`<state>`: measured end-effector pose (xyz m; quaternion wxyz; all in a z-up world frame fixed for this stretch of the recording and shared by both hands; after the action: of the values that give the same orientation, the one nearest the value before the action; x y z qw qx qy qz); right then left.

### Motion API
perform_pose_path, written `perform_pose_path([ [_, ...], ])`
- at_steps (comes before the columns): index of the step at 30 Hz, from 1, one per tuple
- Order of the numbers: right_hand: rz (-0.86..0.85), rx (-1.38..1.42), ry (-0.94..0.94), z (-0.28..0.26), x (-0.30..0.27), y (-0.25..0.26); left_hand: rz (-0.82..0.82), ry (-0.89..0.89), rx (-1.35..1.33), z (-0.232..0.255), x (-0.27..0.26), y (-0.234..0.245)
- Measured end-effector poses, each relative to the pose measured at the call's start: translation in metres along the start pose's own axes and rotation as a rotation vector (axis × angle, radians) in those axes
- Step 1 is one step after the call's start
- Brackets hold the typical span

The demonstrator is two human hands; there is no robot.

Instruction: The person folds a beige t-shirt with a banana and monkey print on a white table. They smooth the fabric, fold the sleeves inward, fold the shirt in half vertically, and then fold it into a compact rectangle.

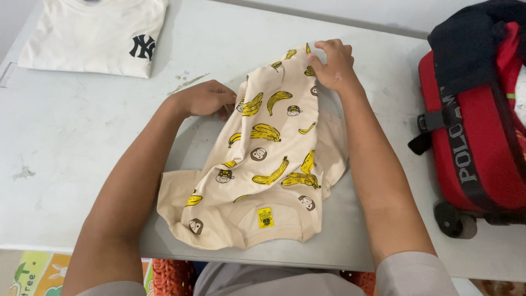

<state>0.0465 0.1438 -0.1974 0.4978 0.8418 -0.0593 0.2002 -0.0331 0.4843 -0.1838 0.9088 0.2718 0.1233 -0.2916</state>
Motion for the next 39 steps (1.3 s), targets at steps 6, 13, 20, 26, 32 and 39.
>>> perform_pose_path([
  [6, -0.064, -0.044, -0.126, -0.007, 0.005, -0.030, -0.051, -0.095, 0.019, -0.005, 0.003, -0.001],
  [13, 0.022, -0.022, -0.085, -0.004, -0.003, -0.031, -0.133, -0.195, -0.072, 0.002, -0.004, -0.003],
  [20, -0.044, 0.093, -0.226, 0.009, -0.003, -0.014, -0.190, -0.010, -0.179, 0.015, -0.024, 0.000],
  [26, 0.070, -0.169, -0.181, 0.000, -0.010, -0.025, -0.303, -0.013, -0.168, 0.018, -0.037, 0.005],
  [32, 0.093, 1.085, -0.368, 0.051, 0.004, -0.031, -0.109, 0.046, -0.057, 0.010, -0.038, 0.022],
  [39, 0.128, 1.418, -0.248, 0.048, -0.019, 0.045, 0.397, -0.145, 0.455, 0.022, -0.014, 0.056],
])
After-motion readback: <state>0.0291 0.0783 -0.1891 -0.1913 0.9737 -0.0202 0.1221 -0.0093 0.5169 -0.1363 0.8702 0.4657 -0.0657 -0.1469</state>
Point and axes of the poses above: each hand's wrist, its own x-axis towards the middle knuckle, its own y-axis out of the back of the hand, z = x × y, the point moved 4 cm from there along x, towards the middle knuckle, and after that the axes turned 3 degrees about z, right-handed, at the moved point
